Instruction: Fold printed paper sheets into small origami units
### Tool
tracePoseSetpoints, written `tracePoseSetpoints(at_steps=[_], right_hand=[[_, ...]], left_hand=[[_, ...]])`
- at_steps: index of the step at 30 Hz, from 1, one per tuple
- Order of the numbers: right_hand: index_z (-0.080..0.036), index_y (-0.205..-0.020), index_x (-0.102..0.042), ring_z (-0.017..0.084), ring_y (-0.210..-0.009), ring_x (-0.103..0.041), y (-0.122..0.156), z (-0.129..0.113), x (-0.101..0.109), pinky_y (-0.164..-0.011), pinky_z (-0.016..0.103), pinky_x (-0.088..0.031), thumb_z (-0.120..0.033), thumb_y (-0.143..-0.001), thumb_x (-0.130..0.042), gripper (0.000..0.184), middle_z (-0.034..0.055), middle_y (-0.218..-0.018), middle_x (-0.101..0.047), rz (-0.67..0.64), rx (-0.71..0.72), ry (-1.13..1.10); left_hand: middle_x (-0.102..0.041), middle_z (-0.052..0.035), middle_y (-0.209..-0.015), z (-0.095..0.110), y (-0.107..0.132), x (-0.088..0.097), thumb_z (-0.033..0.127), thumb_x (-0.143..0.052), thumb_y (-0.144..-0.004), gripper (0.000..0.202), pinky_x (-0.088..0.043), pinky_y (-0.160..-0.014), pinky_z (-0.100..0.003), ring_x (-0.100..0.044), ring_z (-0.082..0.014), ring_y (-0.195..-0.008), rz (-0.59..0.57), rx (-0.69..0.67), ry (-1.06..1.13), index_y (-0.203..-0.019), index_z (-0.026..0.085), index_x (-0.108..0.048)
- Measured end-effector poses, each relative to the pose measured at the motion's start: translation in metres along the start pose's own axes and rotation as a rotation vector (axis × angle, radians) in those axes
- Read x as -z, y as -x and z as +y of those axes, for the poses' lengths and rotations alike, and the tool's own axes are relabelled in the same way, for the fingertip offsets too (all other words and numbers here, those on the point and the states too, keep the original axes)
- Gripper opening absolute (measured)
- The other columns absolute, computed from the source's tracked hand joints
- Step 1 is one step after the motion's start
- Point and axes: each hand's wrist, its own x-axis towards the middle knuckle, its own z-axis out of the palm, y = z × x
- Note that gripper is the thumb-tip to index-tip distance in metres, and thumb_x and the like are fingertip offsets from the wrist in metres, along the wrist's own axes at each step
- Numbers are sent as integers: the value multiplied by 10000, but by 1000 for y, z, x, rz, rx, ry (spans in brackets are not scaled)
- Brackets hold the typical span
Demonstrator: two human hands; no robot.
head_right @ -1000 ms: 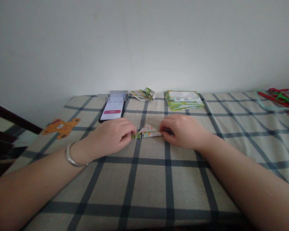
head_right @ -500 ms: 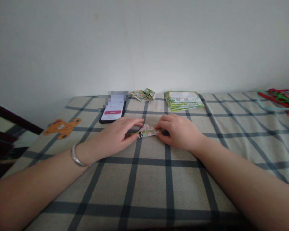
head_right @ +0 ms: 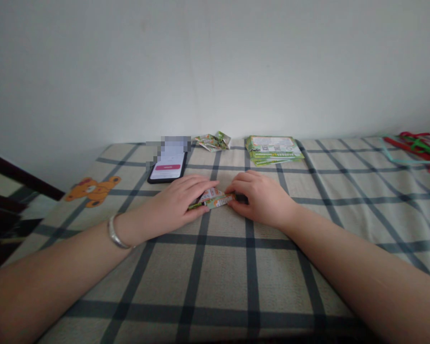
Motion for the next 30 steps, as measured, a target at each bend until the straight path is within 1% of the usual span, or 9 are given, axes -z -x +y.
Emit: tracePoseSetpoints(at_steps=[2,6,10,15,17,23,27,30], right_hand=[[-183,-1000,-673,208,-887,-604,0,1,-1,-786,343,-483,-246,-850,-604,177,60,-952,-669,5,-9,-16],[-193,-1003,-671,208,-892,-599,0,2,-2,-801,349,-477,-252,-853,-602,176,58,-943,-666,-8,-16,-36],[-199,-1003,-660,201,-898,-595,-1,3,-2,-801,340,-471,-260,-858,-604,167,51,-952,-663,-3,-12,-53],[-194,-909,-624,187,-826,-582,0,3,-4,-724,312,-456,-233,-825,-637,93,35,-865,-640,37,-53,-47],[-193,-891,-615,183,-810,-579,0,2,-4,-713,308,-456,-220,-817,-639,82,34,-859,-636,41,-74,-49],[-188,-876,-635,199,-863,-583,0,2,-2,-774,333,-475,-201,-856,-583,58,58,-904,-646,18,-19,-60],[-190,-857,-653,202,-898,-590,0,0,-1,-799,341,-487,-184,-850,-587,66,69,-981,-646,71,3,-66],[-194,-860,-660,207,-921,-597,1,-4,-1,-803,349,-498,-168,-836,-596,73,73,-1039,-641,119,15,-60]], left_hand=[[-575,-101,-1258,0,0,0,266,-670,-841,556,-438,-1047,-427,-521,-241,-1193,11,-7,12,-1336,152,-445],[-576,-83,-1235,0,0,2,230,-671,-840,608,-473,-1000,-402,-547,-219,-1143,79,-46,19,-1382,200,-398],[-592,-73,-1193,1,0,4,196,-660,-842,551,-492,-959,-391,-564,-217,-1096,106,-99,-2,-1348,201,-443],[-600,-71,-1184,2,0,5,186,-626,-864,492,-496,-948,-394,-570,-215,-1071,110,-146,-34,-1328,192,-462],[-605,-69,-1178,2,1,5,179,-623,-864,471,-500,-941,-395,-572,-215,-1061,119,-157,-45,-1313,189,-477],[-610,-89,-1190,2,1,5,168,-593,-879,437,-499,-945,-399,-567,-220,-1060,126,-199,-124,-1304,148,-490],[-621,-71,-1173,3,0,5,157,-603,-869,427,-499,-951,-387,-571,-207,-1060,127,-178,-100,-1285,167,-508],[-629,-59,-1149,5,0,6,147,-586,-880,369,-483,-981,-377,-567,-196,-1073,131,-177,-87,-1245,166,-531]])
